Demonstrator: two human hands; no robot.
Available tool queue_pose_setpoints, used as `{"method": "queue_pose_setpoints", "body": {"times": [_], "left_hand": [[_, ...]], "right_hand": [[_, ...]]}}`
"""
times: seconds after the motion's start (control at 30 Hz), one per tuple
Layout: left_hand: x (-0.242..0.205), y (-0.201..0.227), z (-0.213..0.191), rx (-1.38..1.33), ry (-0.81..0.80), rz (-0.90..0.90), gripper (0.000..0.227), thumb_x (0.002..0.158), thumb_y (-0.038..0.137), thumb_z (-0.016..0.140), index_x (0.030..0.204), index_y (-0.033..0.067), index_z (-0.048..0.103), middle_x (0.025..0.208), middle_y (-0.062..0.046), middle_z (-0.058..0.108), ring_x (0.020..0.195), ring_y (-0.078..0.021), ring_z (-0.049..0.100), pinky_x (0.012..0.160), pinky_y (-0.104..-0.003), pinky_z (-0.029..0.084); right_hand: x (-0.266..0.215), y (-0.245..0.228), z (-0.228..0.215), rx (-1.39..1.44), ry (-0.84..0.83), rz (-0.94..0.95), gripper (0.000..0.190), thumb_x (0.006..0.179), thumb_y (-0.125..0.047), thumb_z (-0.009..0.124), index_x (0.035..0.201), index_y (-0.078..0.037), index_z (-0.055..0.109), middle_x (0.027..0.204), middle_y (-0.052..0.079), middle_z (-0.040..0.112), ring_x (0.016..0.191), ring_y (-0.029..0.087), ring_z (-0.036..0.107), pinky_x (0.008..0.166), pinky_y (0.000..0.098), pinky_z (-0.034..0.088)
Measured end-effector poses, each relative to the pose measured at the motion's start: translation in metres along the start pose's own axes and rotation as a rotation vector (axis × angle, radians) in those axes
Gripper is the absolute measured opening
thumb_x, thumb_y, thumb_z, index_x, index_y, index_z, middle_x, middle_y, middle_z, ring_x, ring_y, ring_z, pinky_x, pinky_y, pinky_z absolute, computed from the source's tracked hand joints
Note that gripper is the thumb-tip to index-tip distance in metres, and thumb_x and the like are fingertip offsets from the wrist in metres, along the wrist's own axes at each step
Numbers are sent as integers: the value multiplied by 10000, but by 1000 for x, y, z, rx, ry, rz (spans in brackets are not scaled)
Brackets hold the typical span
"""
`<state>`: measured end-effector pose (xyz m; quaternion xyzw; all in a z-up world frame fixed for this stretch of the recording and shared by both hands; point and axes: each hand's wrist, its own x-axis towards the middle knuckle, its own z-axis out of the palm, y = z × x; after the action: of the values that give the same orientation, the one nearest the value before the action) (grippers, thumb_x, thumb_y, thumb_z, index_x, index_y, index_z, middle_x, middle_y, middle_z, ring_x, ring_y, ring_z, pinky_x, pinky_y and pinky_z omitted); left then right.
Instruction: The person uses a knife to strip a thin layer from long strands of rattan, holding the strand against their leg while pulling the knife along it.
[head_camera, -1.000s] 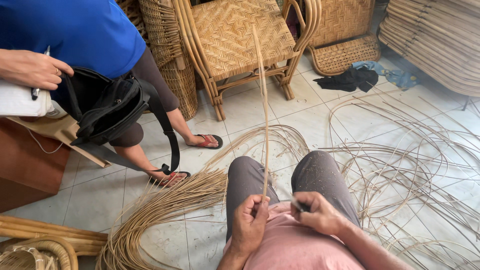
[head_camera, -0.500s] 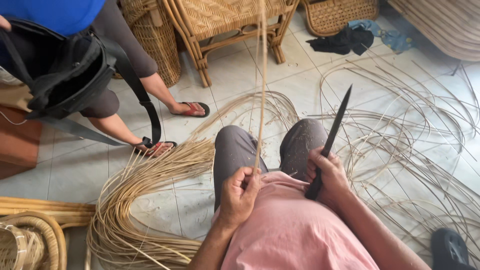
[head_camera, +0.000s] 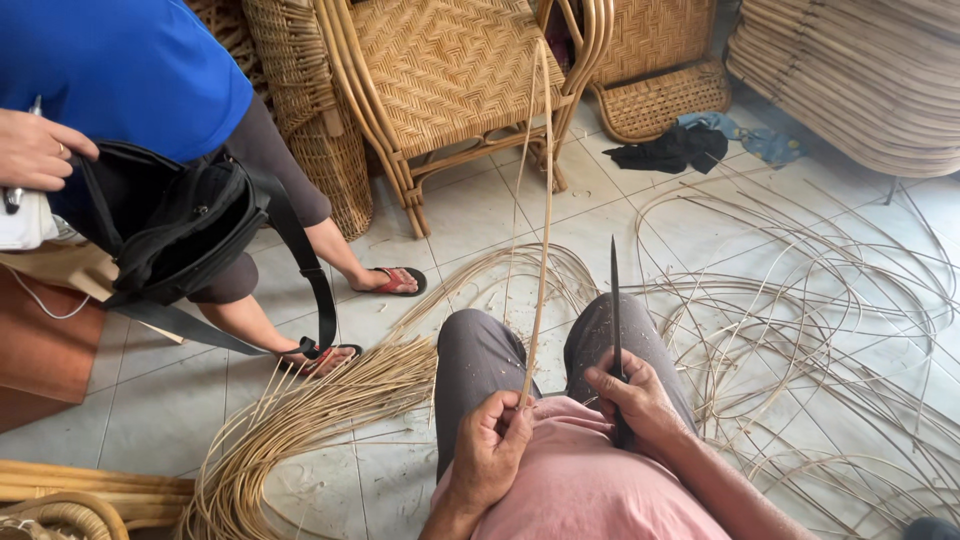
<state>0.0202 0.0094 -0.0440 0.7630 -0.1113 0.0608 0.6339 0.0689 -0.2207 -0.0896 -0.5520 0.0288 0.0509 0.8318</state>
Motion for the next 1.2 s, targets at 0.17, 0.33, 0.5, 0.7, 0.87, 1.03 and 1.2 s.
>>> {"method": "queue_pose_setpoints", "body": {"times": [0.17, 0.33, 0.5, 0.7, 0.87, 1.03, 1.2], "left_hand": [[-1, 0, 2, 29, -17, -2, 114, 966, 202, 696, 912, 112, 742, 629, 68, 575, 550, -47, 439, 488, -259, 390], [4, 11, -1, 54, -14, -10, 144, 986, 215, 677, 912, 102, 728, 642, 40, 623, 571, -66, 528, 515, -277, 451], [7, 32, -4, 179, 50, 135, 271, 1045, 265, 611, 810, 130, 618, 603, 16, 579, 549, -97, 498, 549, -319, 458], [3, 31, -6, 293, 22, 229, 99, 974, 141, 645, 992, 76, 718, 864, -68, 765, 730, -208, 727, 703, -342, 561], [1, 36, -6, 348, 60, 249, 69, 920, 161, 710, 939, 128, 768, 611, -101, 646, 604, -298, 710, 567, -370, 584], [3, 35, -11, 395, 49, 267, 64, 922, 136, 703, 946, 120, 761, 629, -116, 636, 619, -321, 707, 579, -391, 582], [-5, 46, -15, 399, 1, 289, 95, 944, 143, 668, 949, 131, 763, 648, -93, 648, 620, -303, 706, 589, -373, 588]], "right_hand": [[1, 8, -5, 49, -9, 30, 218, 938, -200, 749, 851, -98, 576, 595, 16, 458, 462, 107, 438, 376, 249, 361], [-10, -32, 13, -228, -358, -152, 507, 1051, -457, 460, 1286, -31, 600, 774, 45, 537, 486, 87, 445, 427, 201, 342], [-14, -55, 25, -355, -636, 95, 655, 1022, -382, 558, 1598, -116, 395, 767, -20, 456, 629, 72, 431, 556, 224, 353], [-6, -71, 48, -113, -739, 236, 591, 1009, -147, 631, 1570, -81, 456, 811, 13, 560, 641, 86, 567, 567, 208, 454], [18, -81, 39, 259, -445, 54, 289, 991, -63, 590, 1276, -68, 635, 776, 162, 608, 534, 259, 645, 386, 331, 511], [2, -57, 38, 203, -445, 123, 348, 968, -44, 616, 1314, -19, 600, 778, 167, 597, 503, 260, 648, 366, 333, 533], [36, -86, 18, 298, -369, 25, 275, 983, -121, 626, 1254, -73, 629, 772, 177, 612, 472, 272, 612, 340, 374, 509]]}}
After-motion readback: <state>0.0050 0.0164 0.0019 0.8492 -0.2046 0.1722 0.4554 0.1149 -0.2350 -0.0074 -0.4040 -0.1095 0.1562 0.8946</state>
